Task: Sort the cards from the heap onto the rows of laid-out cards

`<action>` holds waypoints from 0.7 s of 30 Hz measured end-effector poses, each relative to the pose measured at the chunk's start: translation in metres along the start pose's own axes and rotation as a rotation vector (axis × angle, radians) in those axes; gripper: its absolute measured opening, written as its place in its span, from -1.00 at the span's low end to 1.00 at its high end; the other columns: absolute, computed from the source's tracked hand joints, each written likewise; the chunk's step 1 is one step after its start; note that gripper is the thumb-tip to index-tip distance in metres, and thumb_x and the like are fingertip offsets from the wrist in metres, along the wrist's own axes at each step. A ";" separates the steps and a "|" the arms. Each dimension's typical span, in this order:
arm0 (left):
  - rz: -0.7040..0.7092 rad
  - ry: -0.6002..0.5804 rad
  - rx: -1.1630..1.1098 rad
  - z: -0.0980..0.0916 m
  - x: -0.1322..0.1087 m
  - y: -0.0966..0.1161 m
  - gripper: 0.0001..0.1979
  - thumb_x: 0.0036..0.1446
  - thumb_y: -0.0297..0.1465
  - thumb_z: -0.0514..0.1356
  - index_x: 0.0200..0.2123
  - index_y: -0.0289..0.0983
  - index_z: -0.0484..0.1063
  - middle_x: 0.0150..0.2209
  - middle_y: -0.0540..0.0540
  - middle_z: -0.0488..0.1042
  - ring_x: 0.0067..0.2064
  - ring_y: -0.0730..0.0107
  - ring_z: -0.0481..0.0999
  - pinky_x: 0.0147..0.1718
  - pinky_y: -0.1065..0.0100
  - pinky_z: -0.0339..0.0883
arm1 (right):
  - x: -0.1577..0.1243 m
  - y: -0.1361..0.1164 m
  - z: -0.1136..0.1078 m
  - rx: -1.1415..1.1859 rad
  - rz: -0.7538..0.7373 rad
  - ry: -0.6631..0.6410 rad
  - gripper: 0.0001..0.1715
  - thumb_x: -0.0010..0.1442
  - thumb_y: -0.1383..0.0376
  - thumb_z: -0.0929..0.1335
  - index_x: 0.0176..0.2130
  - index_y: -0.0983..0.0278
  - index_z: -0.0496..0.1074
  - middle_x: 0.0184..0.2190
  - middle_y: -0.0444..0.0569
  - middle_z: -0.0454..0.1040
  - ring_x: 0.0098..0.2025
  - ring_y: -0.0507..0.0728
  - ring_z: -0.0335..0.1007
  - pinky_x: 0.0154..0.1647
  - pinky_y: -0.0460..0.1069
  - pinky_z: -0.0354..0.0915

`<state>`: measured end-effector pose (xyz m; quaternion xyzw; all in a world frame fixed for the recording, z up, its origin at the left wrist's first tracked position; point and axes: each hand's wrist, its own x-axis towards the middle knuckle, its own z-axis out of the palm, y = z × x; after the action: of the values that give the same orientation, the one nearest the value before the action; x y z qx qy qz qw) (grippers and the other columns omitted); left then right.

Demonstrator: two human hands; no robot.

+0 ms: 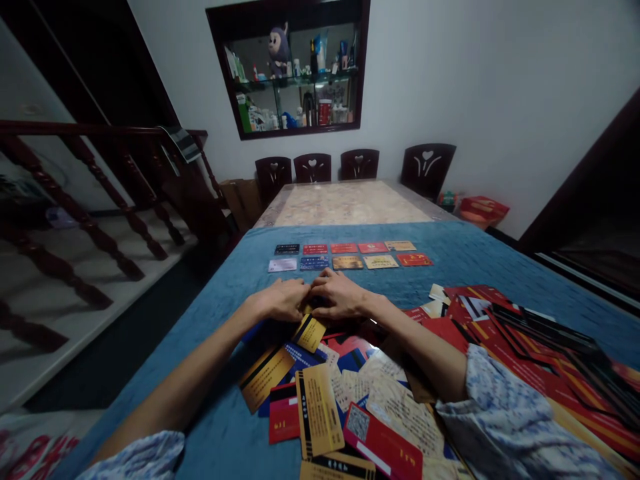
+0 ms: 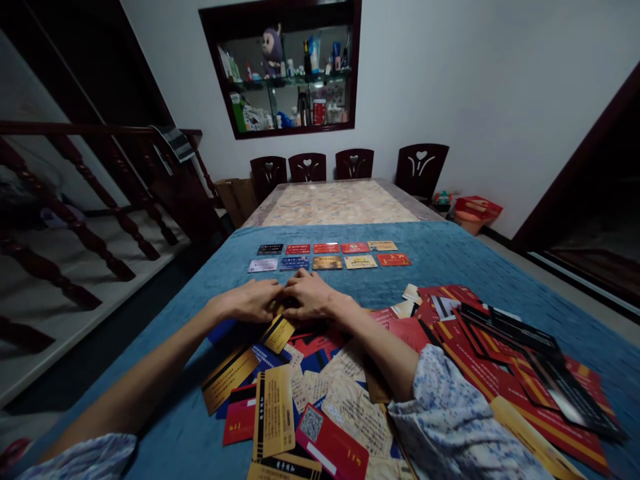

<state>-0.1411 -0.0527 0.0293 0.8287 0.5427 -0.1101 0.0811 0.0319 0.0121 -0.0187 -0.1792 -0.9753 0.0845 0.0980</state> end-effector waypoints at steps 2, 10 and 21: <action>0.038 0.050 0.005 0.003 0.005 -0.002 -0.75 0.08 -0.37 0.18 -0.15 -0.27 0.49 -0.18 -0.20 0.52 -0.18 0.14 0.53 -0.17 0.27 0.36 | 0.000 0.004 0.002 0.002 0.010 0.012 -0.65 0.20 0.11 0.41 -0.08 0.24 0.56 -0.14 0.08 0.51 -0.07 0.25 0.18 -0.10 0.12 0.14; 0.016 -0.034 0.000 -0.001 0.002 -0.018 -0.68 0.03 -0.35 0.21 -0.10 -0.23 0.51 -0.08 -0.18 0.51 -0.04 0.06 0.48 -0.12 0.24 0.36 | -0.001 0.005 0.001 0.027 0.081 -0.030 -0.52 0.20 0.03 0.41 0.02 0.23 0.53 -0.04 0.12 0.49 -0.02 0.29 0.20 -0.13 0.12 0.18; 0.088 0.031 -0.032 0.002 0.004 -0.022 -0.64 -0.02 -0.37 0.20 -0.09 -0.25 0.50 -0.17 -0.15 0.49 -0.16 0.16 0.50 -0.19 0.32 0.34 | -0.001 0.007 0.006 -0.004 0.071 0.015 -0.43 0.20 -0.05 0.39 0.06 0.23 0.51 -0.11 0.11 0.47 -0.05 0.26 0.22 -0.13 0.11 0.18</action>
<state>-0.1599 -0.0406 0.0254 0.8520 0.5085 -0.0849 0.0907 0.0335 0.0176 -0.0258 -0.2143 -0.9677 0.0844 0.1019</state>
